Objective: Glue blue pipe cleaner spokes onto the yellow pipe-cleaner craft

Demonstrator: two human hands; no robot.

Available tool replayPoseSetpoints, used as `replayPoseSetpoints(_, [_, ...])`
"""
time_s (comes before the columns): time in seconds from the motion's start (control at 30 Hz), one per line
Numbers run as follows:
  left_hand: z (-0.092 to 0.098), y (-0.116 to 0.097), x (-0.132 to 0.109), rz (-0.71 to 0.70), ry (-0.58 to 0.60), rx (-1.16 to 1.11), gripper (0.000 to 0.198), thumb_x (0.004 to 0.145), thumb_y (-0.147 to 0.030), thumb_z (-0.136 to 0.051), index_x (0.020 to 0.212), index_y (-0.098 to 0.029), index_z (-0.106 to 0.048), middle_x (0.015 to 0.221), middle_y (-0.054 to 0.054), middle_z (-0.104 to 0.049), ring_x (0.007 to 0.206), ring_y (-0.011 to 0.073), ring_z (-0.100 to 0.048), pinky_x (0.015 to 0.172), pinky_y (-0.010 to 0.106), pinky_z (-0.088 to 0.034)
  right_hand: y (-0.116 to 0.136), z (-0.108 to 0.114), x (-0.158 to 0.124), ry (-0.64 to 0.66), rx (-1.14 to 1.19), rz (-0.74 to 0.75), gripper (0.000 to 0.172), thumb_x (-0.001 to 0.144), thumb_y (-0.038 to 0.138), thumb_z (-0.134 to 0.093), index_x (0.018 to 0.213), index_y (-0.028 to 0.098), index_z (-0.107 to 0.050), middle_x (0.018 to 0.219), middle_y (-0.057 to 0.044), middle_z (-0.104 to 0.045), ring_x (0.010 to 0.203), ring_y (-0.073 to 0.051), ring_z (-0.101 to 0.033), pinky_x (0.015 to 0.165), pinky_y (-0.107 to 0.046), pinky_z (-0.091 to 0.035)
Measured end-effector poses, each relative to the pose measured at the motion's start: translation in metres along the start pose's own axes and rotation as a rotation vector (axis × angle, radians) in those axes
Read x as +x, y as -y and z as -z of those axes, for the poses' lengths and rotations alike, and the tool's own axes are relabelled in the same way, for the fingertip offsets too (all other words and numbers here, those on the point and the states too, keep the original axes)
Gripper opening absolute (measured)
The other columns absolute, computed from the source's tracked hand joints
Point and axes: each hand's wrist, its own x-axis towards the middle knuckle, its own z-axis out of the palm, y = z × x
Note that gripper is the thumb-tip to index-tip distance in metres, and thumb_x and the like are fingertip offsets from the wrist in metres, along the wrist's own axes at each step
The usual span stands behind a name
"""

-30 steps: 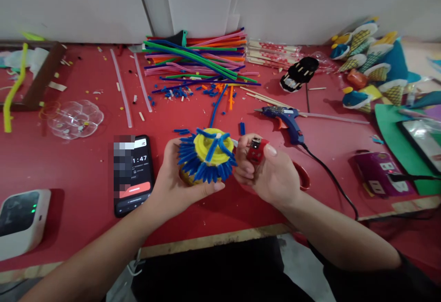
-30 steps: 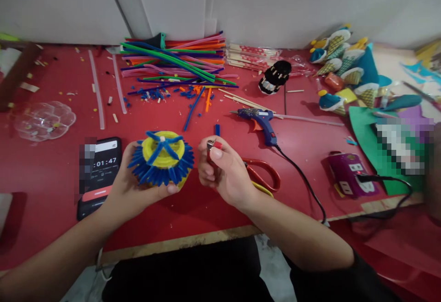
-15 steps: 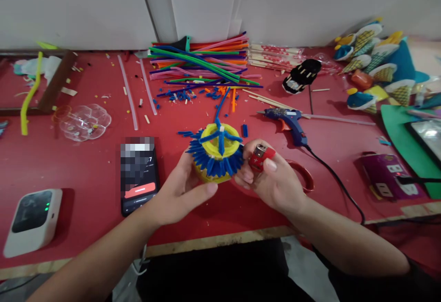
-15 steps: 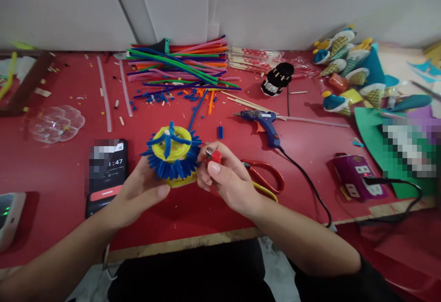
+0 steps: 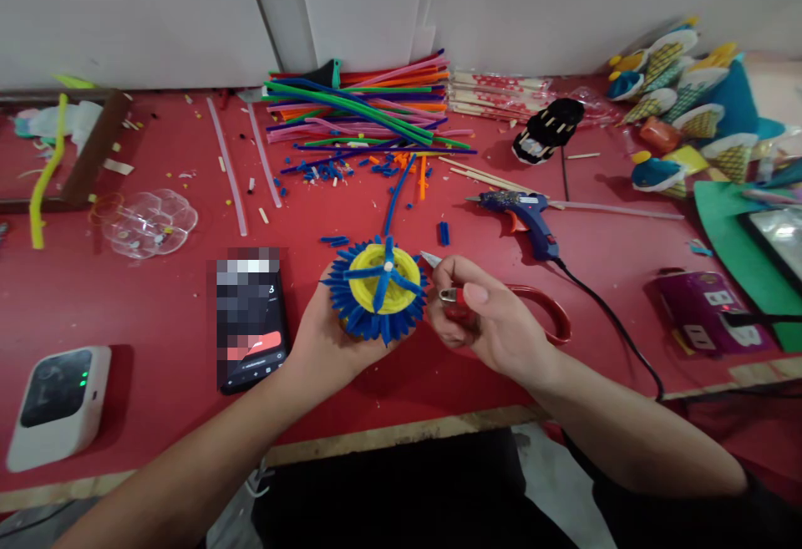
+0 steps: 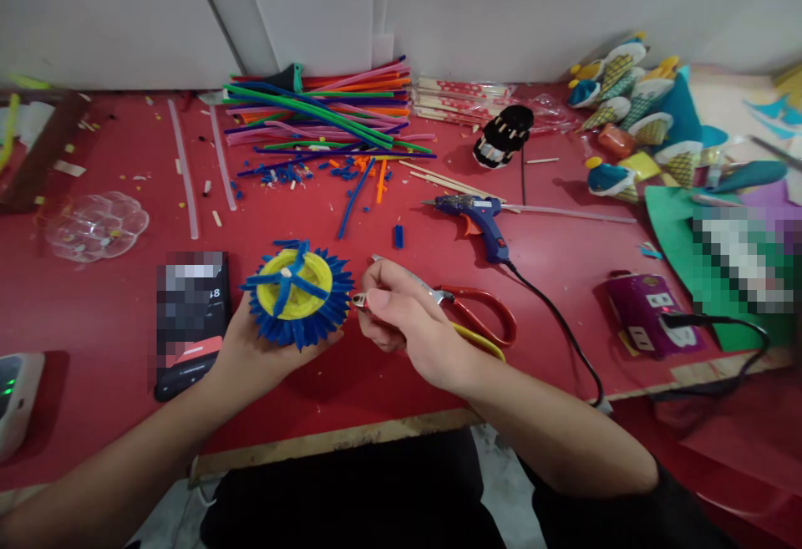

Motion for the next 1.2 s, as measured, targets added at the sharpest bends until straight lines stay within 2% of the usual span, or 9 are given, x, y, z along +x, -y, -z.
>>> replayPoseSetpoints(0.07, [-0.001, -0.003, 0.004, 0.102, 0.034, -0.112, 0.035, 0.087, -0.055, -0.076, 0.112, -0.031, -0.069, 0.106, 0.003, -0.081, 0.1, 0.0333, -0.081, 0.074, 0.05, -0.073, -0.002, -0.002, 0.0, 0.003, 0.024, -0.019, 0.038, 0.087, 0.05, -0.072, 0.083, 0.026, -0.043, 0.055, 0.011, -0.042, 0.048, -0.007, -0.025, 0.045, -0.02, -0.019])
replayPoseSetpoints(0.1, [-0.002, -0.004, 0.005, 0.195, 0.048, -0.219, 0.036, 0.089, -0.059, -0.071, 0.11, -0.03, -0.069, 0.107, 0.003, -0.081, 0.102, 0.0333, -0.081, 0.074, 0.05, -0.073, -0.003, -0.003, 0.0, 0.001, 0.036, -0.021, 0.037, 0.088, 0.048, -0.071, 0.082, 0.026, -0.041, 0.055, 0.012, -0.041, 0.048, -0.007, -0.025, 0.046, -0.019, -0.02])
replayPoseSetpoints(0.17, [-0.005, -0.006, 0.004, 0.279, 0.033, -0.344, 0.041, 0.08, -0.057, -0.079, 0.109, -0.03, -0.067, 0.111, 0.002, -0.08, 0.106, 0.0324, -0.08, 0.079, 0.049, -0.072, -0.005, -0.004, -0.001, 0.0, 0.056, -0.019, 0.037, 0.088, 0.045, -0.069, 0.081, 0.027, -0.037, 0.055, 0.012, -0.04, 0.049, -0.007, -0.026, 0.046, -0.019, -0.021])
replayPoseSetpoints(0.27, [-0.01, -0.005, -0.001, 0.239, -0.007, -0.354, 0.07, 0.059, -0.031, -0.096, 0.119, -0.034, -0.06, 0.125, -0.001, -0.076, 0.114, 0.0309, -0.077, 0.094, 0.049, -0.069, -0.008, -0.005, 0.0, 0.021, 0.074, -0.02, 0.036, 0.089, 0.044, -0.068, 0.081, 0.027, -0.036, 0.055, 0.012, -0.041, 0.048, -0.007, -0.026, 0.046, -0.019, -0.02])
replayPoseSetpoints(0.33, [-0.013, -0.005, -0.004, 0.21, -0.011, -0.334, 0.071, 0.059, -0.026, -0.095, 0.12, -0.033, -0.06, 0.124, -0.001, -0.076, 0.114, 0.0302, -0.077, 0.1, 0.05, -0.067, -0.01, -0.005, 0.0, 0.036, 0.088, -0.019, 0.036, 0.089, 0.043, -0.067, 0.081, 0.027, -0.037, 0.055, 0.012, -0.04, 0.048, -0.007, -0.025, 0.046, -0.018, -0.02])
replayPoseSetpoints(0.63, [-0.011, -0.005, -0.005, 0.246, 0.023, -0.332, 0.073, 0.06, -0.024, -0.096, 0.121, -0.033, -0.058, 0.126, -0.001, -0.075, 0.117, 0.0301, -0.075, 0.099, 0.046, -0.066, -0.011, -0.006, -0.001, 0.022, 0.073, -0.02, 0.033, 0.09, 0.04, -0.065, 0.081, 0.026, -0.037, 0.057, 0.012, -0.04, 0.05, -0.008, -0.027, 0.047, -0.018, -0.022])
replayPoseSetpoints(0.77, [-0.01, 0.001, -0.005, 0.151, 0.016, -0.242, 0.07, 0.062, -0.026, -0.095, 0.121, -0.031, -0.057, 0.127, 0.002, -0.075, 0.119, 0.0315, -0.075, 0.106, 0.051, -0.063, -0.009, -0.006, 0.001, 0.008, 0.047, -0.004, 0.038, 0.09, 0.047, -0.067, 0.081, 0.027, -0.037, 0.057, 0.012, -0.038, 0.049, -0.008, -0.025, 0.046, -0.019, -0.021])
replayPoseSetpoints(0.9, [-0.011, 0.005, -0.004, 0.109, 0.01, -0.213, 0.071, 0.063, -0.026, -0.093, 0.124, -0.032, -0.056, 0.126, 0.004, -0.076, 0.112, 0.0326, -0.078, 0.093, 0.05, -0.069, -0.008, -0.007, 0.003, -0.001, 0.035, 0.01, 0.043, 0.088, 0.055, -0.069, 0.079, 0.027, -0.038, 0.054, 0.012, -0.038, 0.047, -0.007, -0.023, 0.044, -0.019, -0.02])
replayPoseSetpoints(1.2, [-0.01, -0.001, -0.004, 0.08, -0.005, -0.171, 0.064, 0.064, -0.031, -0.094, 0.118, -0.031, -0.058, 0.12, 0.004, -0.079, 0.109, 0.0317, -0.079, 0.092, 0.048, -0.07, -0.01, -0.004, 0.002, -0.007, 0.034, -0.015, 0.028, 0.086, 0.041, -0.062, 0.079, 0.027, -0.038, 0.05, 0.011, -0.042, 0.045, -0.008, -0.022, 0.044, -0.02, -0.021])
